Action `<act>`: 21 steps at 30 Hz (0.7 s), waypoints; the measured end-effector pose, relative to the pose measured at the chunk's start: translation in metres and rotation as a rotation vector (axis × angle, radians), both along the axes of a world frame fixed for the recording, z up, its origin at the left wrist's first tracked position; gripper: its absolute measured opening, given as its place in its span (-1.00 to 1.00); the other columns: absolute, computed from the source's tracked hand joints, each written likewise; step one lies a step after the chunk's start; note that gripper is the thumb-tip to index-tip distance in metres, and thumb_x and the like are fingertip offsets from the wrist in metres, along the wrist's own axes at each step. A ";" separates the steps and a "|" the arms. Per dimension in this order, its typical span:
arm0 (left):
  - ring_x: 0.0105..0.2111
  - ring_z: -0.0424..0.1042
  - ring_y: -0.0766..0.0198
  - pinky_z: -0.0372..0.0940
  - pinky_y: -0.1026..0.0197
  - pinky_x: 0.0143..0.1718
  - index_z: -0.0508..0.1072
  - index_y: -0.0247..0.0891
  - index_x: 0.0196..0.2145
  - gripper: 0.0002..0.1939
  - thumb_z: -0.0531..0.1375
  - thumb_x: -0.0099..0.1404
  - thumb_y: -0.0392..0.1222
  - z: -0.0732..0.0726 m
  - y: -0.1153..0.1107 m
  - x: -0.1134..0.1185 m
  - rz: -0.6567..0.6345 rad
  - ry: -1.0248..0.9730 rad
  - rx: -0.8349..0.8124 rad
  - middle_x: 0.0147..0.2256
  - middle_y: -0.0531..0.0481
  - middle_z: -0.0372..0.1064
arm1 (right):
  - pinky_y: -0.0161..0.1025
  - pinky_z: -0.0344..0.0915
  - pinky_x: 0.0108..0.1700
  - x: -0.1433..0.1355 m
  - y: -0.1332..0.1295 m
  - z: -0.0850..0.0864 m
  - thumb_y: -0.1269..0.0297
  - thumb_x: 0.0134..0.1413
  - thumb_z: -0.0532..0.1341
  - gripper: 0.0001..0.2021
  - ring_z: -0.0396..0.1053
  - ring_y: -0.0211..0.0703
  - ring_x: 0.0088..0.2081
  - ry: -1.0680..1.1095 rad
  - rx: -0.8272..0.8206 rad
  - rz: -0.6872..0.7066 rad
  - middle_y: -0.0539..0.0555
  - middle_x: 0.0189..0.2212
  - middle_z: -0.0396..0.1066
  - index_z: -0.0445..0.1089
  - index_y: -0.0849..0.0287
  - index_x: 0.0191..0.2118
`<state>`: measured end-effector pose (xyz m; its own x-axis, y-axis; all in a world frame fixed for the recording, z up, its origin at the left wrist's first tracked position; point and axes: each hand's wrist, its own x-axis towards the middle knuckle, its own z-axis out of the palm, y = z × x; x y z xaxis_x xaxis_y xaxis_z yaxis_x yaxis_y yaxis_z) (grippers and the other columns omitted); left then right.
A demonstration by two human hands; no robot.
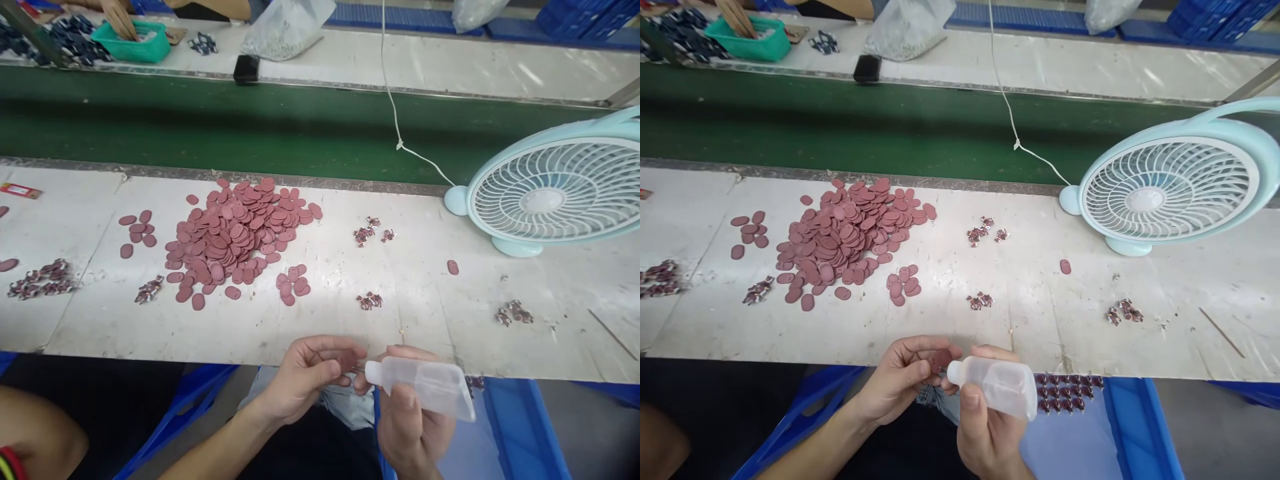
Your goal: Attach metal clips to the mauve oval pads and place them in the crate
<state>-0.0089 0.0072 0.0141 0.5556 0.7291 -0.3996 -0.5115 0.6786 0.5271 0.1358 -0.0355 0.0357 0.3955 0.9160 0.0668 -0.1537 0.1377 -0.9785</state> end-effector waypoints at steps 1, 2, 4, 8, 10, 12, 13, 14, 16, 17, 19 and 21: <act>-0.30 0.57 0.23 0.42 0.21 -0.18 0.64 -0.24 -0.05 -0.67 0.40 0.23 -0.13 0.000 -0.001 0.001 0.003 -0.017 0.012 -0.18 -0.19 0.64 | -0.11 0.52 -0.41 -0.002 -0.001 -0.002 0.24 0.29 0.22 -0.75 0.50 -0.11 -0.47 -0.034 0.013 -0.026 0.02 -0.38 0.49 0.37 0.12 0.04; -0.30 0.56 0.23 0.42 0.17 -0.16 0.64 -0.22 -0.05 -0.67 0.40 0.23 -0.12 0.001 -0.001 0.001 0.012 -0.032 0.017 -0.19 -0.17 0.64 | -0.10 0.52 -0.39 -0.003 -0.002 -0.003 0.24 0.28 0.23 -0.75 0.51 -0.10 -0.45 -0.063 0.016 -0.045 0.03 -0.37 0.51 0.38 0.13 0.03; -0.30 0.56 0.22 0.41 0.13 -0.13 0.65 -0.21 -0.05 -0.66 0.41 0.21 -0.12 0.001 -0.002 0.002 0.031 -0.049 0.012 -0.18 -0.17 0.64 | -0.10 0.50 -0.39 -0.003 -0.002 -0.004 0.24 0.27 0.23 -0.74 0.52 -0.07 -0.44 -0.108 0.007 -0.058 0.03 -0.38 0.52 0.38 0.13 0.03; -0.32 0.56 0.23 0.41 0.15 -0.16 0.66 -0.22 -0.08 -0.65 0.44 0.17 -0.12 0.001 -0.002 0.004 0.066 -0.056 -0.012 -0.11 -0.19 0.64 | -0.12 0.49 -0.41 -0.001 -0.001 -0.002 0.22 0.26 0.24 -0.74 0.54 -0.04 -0.43 -0.173 -0.005 -0.052 0.03 -0.44 0.53 0.38 0.13 0.03; -0.34 0.56 0.24 0.42 0.16 -0.17 0.66 -0.22 -0.09 -0.66 0.45 0.16 -0.13 0.001 -0.001 0.004 0.074 -0.063 -0.017 -0.09 -0.19 0.64 | -0.13 0.50 -0.40 -0.001 0.000 -0.001 0.22 0.25 0.25 -0.75 0.55 -0.05 -0.43 -0.222 -0.012 -0.061 0.03 -0.43 0.53 0.39 0.13 0.02; -0.34 0.56 0.25 0.43 0.16 -0.18 0.66 -0.21 -0.09 -0.67 0.45 0.17 -0.14 0.002 0.000 0.005 0.077 -0.072 -0.017 -0.09 -0.19 0.64 | -0.13 0.51 -0.38 -0.001 0.001 0.000 0.22 0.25 0.26 -0.74 0.55 -0.05 -0.43 -0.256 -0.021 -0.063 0.03 -0.43 0.54 0.39 0.13 0.02; -0.34 0.57 0.25 0.43 0.16 -0.18 0.66 -0.21 -0.09 -0.67 0.45 0.17 -0.14 0.002 0.000 0.005 0.077 -0.075 -0.016 -0.09 -0.19 0.64 | -0.12 0.51 -0.37 -0.001 0.001 0.000 0.23 0.25 0.26 -0.74 0.55 -0.05 -0.42 -0.255 -0.024 -0.060 0.03 -0.44 0.54 0.39 0.13 0.02; -0.34 0.57 0.25 0.43 0.16 -0.18 0.66 -0.22 -0.09 -0.67 0.45 0.17 -0.14 0.002 0.001 0.005 0.076 -0.078 -0.014 -0.10 -0.18 0.64 | -0.12 0.51 -0.37 -0.001 0.001 0.000 0.23 0.25 0.25 -0.74 0.55 -0.05 -0.42 -0.242 -0.024 -0.055 0.03 -0.44 0.54 0.39 0.14 0.02; -0.34 0.57 0.25 0.43 0.16 -0.17 0.66 -0.22 -0.09 -0.67 0.44 0.17 -0.13 0.002 0.001 0.005 0.066 -0.085 -0.010 -0.14 -0.17 0.65 | -0.09 0.49 -0.38 -0.002 0.000 -0.001 0.23 0.27 0.23 -0.74 0.53 -0.04 -0.43 -0.198 -0.023 -0.060 0.04 -0.42 0.53 0.38 0.13 0.03; -0.34 0.57 0.25 0.43 0.17 -0.17 0.66 -0.22 -0.08 -0.67 0.44 0.18 -0.13 0.002 0.001 0.005 0.060 -0.089 -0.008 -0.16 -0.16 0.65 | -0.07 0.48 -0.38 -0.002 -0.001 -0.002 0.22 0.27 0.21 -0.74 0.52 -0.03 -0.44 -0.177 -0.025 -0.068 0.04 -0.41 0.52 0.38 0.13 0.03; -0.34 0.57 0.25 0.43 0.17 -0.17 0.65 -0.22 -0.07 -0.68 0.42 0.20 -0.14 0.002 0.001 0.006 0.055 -0.096 -0.009 -0.18 -0.16 0.66 | -0.03 0.46 -0.37 -0.002 -0.003 -0.003 0.21 0.27 0.20 -0.73 0.51 -0.01 -0.43 -0.153 -0.032 -0.078 0.05 -0.39 0.51 0.37 0.12 0.04; -0.34 0.57 0.25 0.43 0.18 -0.18 0.65 -0.22 -0.08 -0.68 0.42 0.20 -0.15 0.001 0.001 0.006 0.058 -0.105 -0.013 -0.15 -0.16 0.65 | -0.01 0.45 -0.35 -0.001 -0.004 -0.003 0.23 0.26 0.20 -0.73 0.50 0.00 -0.43 -0.172 -0.037 -0.062 0.05 -0.38 0.51 0.37 0.11 0.05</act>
